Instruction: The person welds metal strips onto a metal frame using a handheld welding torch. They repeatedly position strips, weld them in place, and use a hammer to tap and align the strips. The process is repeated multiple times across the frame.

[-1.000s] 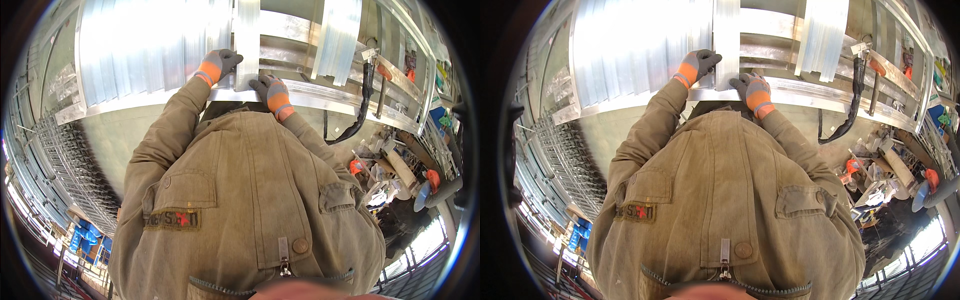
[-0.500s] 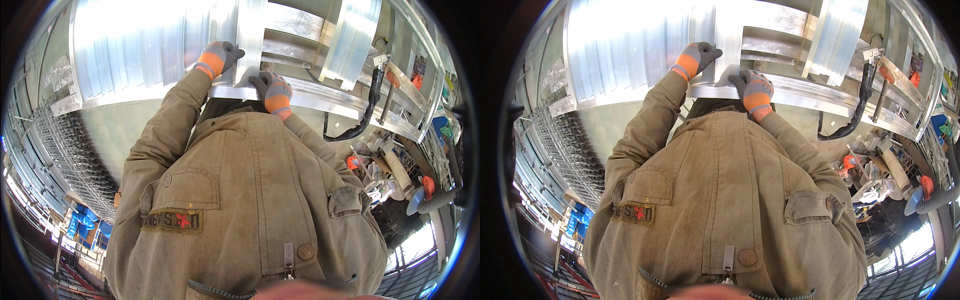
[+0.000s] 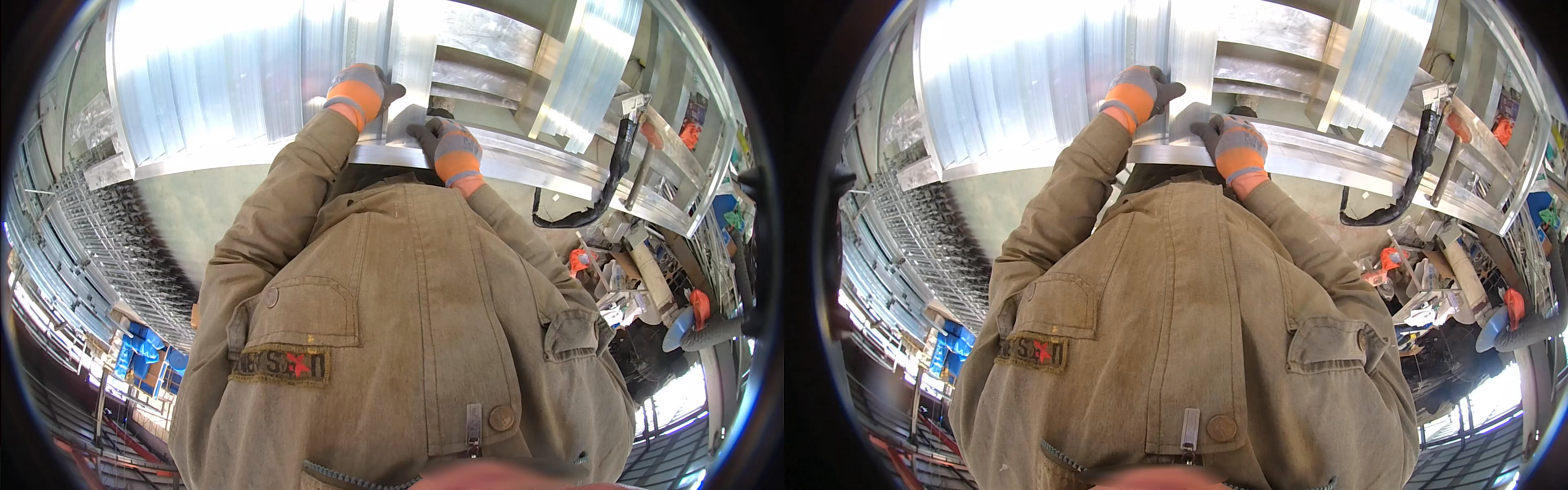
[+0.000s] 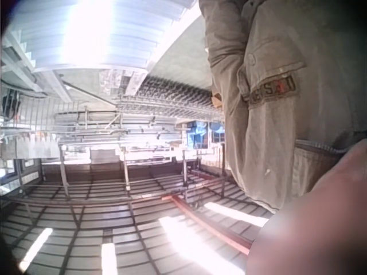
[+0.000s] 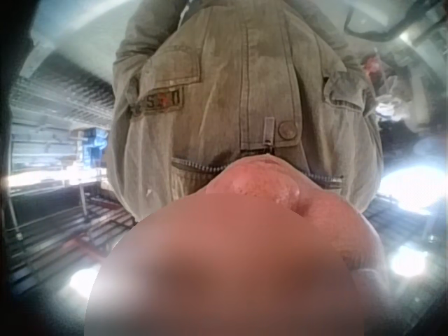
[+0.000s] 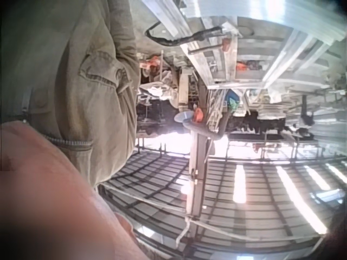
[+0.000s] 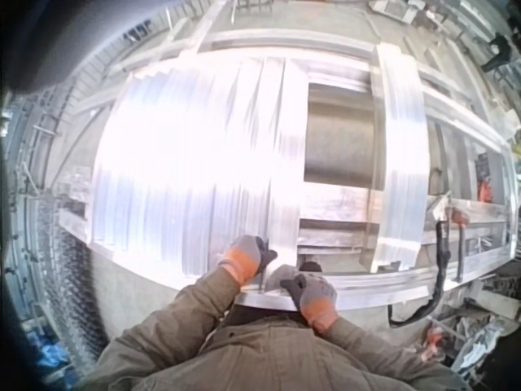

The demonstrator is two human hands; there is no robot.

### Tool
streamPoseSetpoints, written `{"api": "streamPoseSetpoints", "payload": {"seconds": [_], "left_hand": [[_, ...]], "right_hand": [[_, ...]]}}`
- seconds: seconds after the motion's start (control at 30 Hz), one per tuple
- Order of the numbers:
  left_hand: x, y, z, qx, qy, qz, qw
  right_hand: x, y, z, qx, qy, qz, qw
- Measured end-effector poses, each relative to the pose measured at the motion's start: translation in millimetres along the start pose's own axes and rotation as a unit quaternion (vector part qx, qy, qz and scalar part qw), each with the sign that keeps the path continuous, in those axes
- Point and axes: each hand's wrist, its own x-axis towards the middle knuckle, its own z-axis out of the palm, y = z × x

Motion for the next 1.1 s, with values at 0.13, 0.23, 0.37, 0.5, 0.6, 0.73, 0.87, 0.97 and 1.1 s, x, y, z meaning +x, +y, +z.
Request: {"api": "streamPoseSetpoints", "payload": {"seconds": [0.13, 0.23, 0.37, 0.5, 0.6, 0.73, 0.87, 0.97, 1.1], "left_hand": [[-13, 8, -10, 0.017, 0.006, 0.013, 1.0], [-20, 8, -13, 0.015, 0.017, 0.023, 0.999], [-22, 8, -18, -0.016, 0.005, 0.006, 1.0], [-23, 12, -20, -0.014, -0.004, -0.025, 1.0], [-25, 15, -22, -0.014, -0.016, -0.033, 0.999], [-26, 15, -24, 0.011, -0.005, -0.023, 1.0], [-26, 16, -24, 0.013, -0.005, -0.023, 1.0], [-28, 18, -24, 0.009, -0.006, -0.029, 1.0], [-31, 19, -24, 0.018, 0.011, -0.02, 1.0]], "right_hand": [[9, 0, -2, -0.003, -0.06, 0.034, 0.998], [6, -1, -6, 0.009, -0.056, 0.032, 0.998], [3, -2, -10, 0.031, -0.038, 0.0, 0.999], [5, -1, -12, 0.03, -0.06, 0.003, 0.998], [7, 0, -12, 0.045, -0.062, -0.002, 0.997], [10, 2, -11, 0.049, -0.078, 0.001, 0.996], [10, 3, -11, 0.048, -0.075, -0.002, 0.996], [9, 3, -11, 0.043, -0.074, 0.002, 0.996], [10, 4, -9, 0.048, -0.075, 0.006, 0.996]]}}
